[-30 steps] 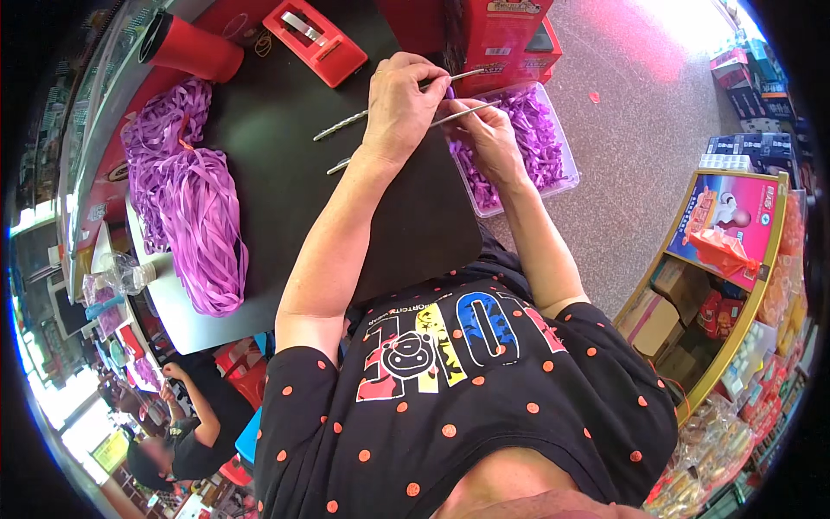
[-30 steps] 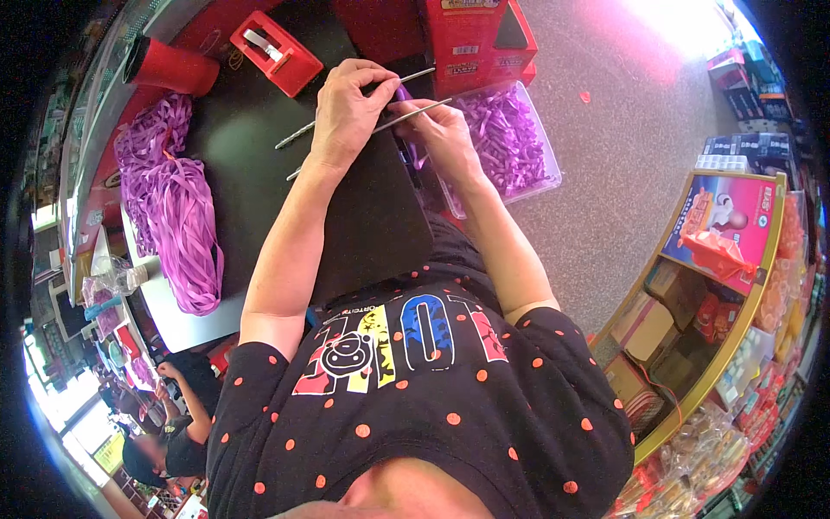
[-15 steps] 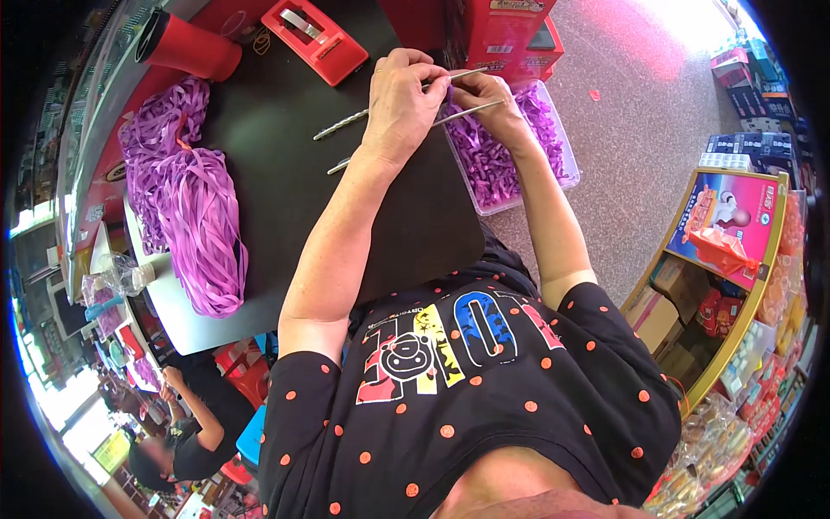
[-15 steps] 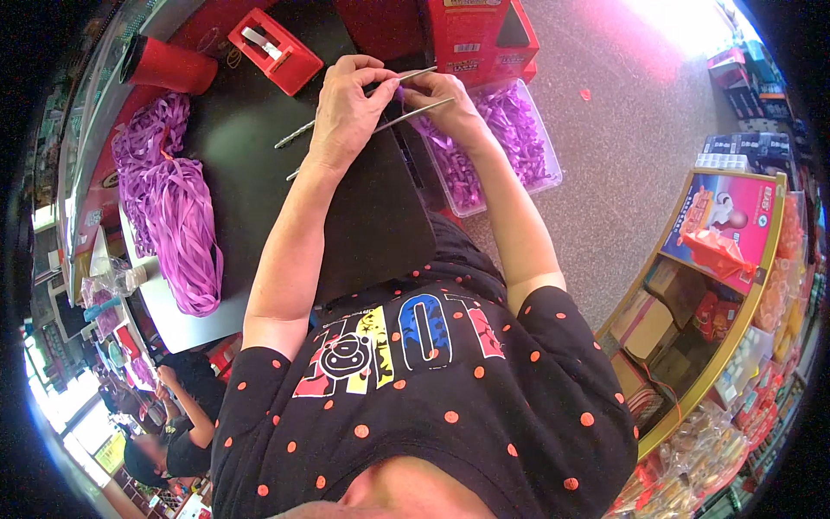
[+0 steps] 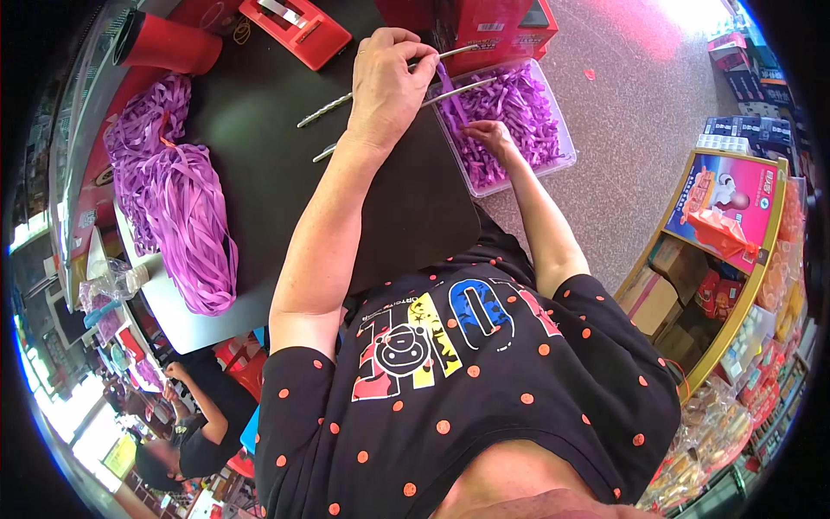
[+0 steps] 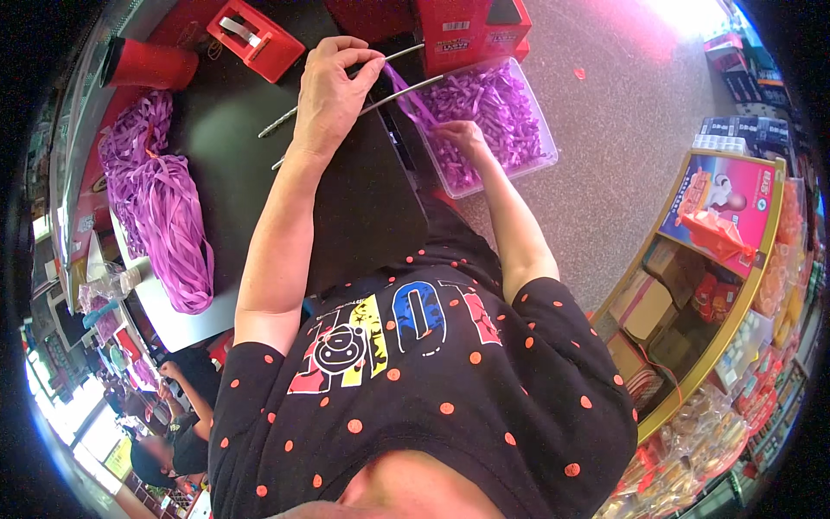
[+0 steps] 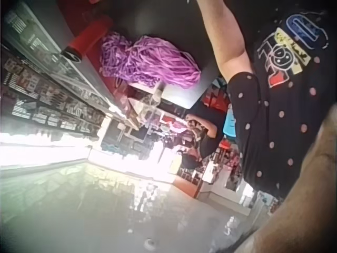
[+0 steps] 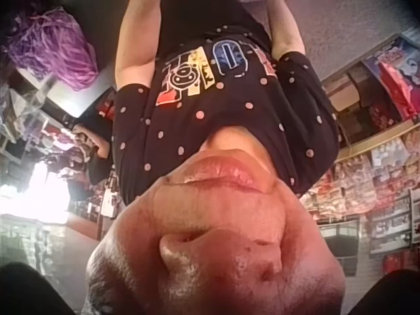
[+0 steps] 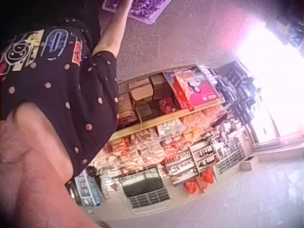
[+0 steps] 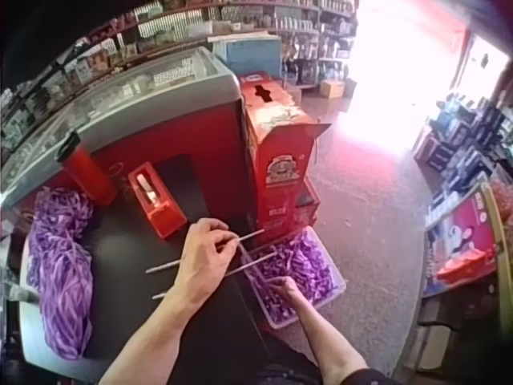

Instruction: Assembling decorative ribbon bows using a workstation jig and tape.

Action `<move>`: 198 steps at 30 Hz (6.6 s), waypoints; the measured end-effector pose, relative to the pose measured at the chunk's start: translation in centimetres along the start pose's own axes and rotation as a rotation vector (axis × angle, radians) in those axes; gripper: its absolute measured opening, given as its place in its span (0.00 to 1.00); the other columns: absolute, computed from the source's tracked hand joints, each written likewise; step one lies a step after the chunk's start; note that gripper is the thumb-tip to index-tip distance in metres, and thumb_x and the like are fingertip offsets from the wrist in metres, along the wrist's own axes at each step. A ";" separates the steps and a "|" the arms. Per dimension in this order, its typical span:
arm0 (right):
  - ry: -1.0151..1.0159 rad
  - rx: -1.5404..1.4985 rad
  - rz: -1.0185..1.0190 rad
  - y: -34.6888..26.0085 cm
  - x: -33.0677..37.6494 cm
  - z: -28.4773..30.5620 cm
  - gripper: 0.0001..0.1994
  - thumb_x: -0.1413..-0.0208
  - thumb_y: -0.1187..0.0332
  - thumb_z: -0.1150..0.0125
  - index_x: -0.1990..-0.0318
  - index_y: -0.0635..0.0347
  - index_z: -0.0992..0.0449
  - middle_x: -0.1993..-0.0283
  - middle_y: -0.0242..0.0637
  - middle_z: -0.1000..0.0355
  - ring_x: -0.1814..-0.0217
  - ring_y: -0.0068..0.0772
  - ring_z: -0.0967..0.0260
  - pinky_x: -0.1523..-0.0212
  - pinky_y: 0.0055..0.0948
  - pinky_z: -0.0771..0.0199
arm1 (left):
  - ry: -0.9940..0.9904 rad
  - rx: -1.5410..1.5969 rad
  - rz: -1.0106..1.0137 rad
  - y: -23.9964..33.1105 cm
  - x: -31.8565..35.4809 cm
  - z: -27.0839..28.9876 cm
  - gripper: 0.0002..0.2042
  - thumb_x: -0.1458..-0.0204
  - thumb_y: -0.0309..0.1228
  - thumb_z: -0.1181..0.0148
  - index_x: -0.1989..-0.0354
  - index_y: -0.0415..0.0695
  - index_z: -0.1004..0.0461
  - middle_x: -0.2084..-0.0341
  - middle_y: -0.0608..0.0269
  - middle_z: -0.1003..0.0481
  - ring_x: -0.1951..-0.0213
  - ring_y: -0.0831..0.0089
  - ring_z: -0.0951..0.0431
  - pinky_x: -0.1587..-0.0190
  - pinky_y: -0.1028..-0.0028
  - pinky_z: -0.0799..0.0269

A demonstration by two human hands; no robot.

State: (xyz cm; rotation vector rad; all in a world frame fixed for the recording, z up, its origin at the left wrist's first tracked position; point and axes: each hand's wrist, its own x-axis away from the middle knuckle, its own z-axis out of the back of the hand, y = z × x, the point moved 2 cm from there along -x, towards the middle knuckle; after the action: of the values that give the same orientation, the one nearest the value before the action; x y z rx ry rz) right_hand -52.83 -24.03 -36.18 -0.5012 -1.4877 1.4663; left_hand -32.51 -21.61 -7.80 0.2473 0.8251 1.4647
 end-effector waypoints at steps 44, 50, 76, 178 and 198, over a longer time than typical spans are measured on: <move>0.265 0.407 0.332 -2.9 19.6 0.1 0.09 0.50 0.64 0.36 0.66 0.59 0.20 0.56 0.41 0.31 0.50 0.41 0.34 0.48 0.37 0.35 | 0.017 -0.044 -0.096 -1.2 -0.2 -0.5 0.07 0.51 0.31 0.41 0.67 0.42 0.20 0.57 0.56 0.27 0.53 0.58 0.30 0.48 0.66 0.35; 0.261 0.711 0.696 -12.8 26.3 0.5 0.09 0.65 0.72 0.29 0.72 0.58 0.21 0.53 0.38 0.27 0.54 0.39 0.33 0.53 0.36 0.34 | 0.012 -0.043 -0.081 -1.4 0.0 -0.5 0.08 0.50 0.31 0.42 0.67 0.43 0.20 0.54 0.56 0.28 0.51 0.57 0.32 0.48 0.65 0.36; -0.105 -0.196 1.077 -31.5 25.1 3.8 0.23 0.39 0.55 0.57 0.69 0.71 0.30 0.76 0.48 0.26 0.79 0.30 0.47 0.77 0.33 0.51 | 0.097 -0.141 -0.092 -1.7 0.2 -0.6 0.06 0.51 0.35 0.41 0.70 0.50 0.18 0.55 0.63 0.28 0.48 0.57 0.35 0.45 0.61 0.40; 0.251 -0.241 0.393 -21.8 11.3 -1.7 0.16 0.35 0.67 0.59 0.45 0.66 0.35 0.53 0.41 0.27 0.51 0.27 0.31 0.47 0.26 0.35 | 0.171 -0.058 -0.110 -0.8 0.7 0.3 0.06 0.66 0.27 0.36 0.75 0.44 0.21 0.60 0.58 0.29 0.51 0.55 0.36 0.46 0.63 0.39; 0.204 0.016 0.221 -28.0 11.9 0.1 0.18 0.37 0.58 0.52 0.46 0.59 0.33 0.61 0.38 0.25 0.59 0.25 0.30 0.56 0.25 0.33 | -0.386 1.903 1.034 9.3 9.3 -2.3 0.16 0.39 0.46 0.60 0.57 0.48 0.32 0.58 0.61 0.29 0.55 0.68 0.30 0.51 0.65 0.36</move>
State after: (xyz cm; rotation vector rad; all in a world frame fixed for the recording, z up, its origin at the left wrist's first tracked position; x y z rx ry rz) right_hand -49.31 -19.80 -6.25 -0.8011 -1.2900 1.5442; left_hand -42.11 -12.37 -6.82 2.5507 1.6185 0.8543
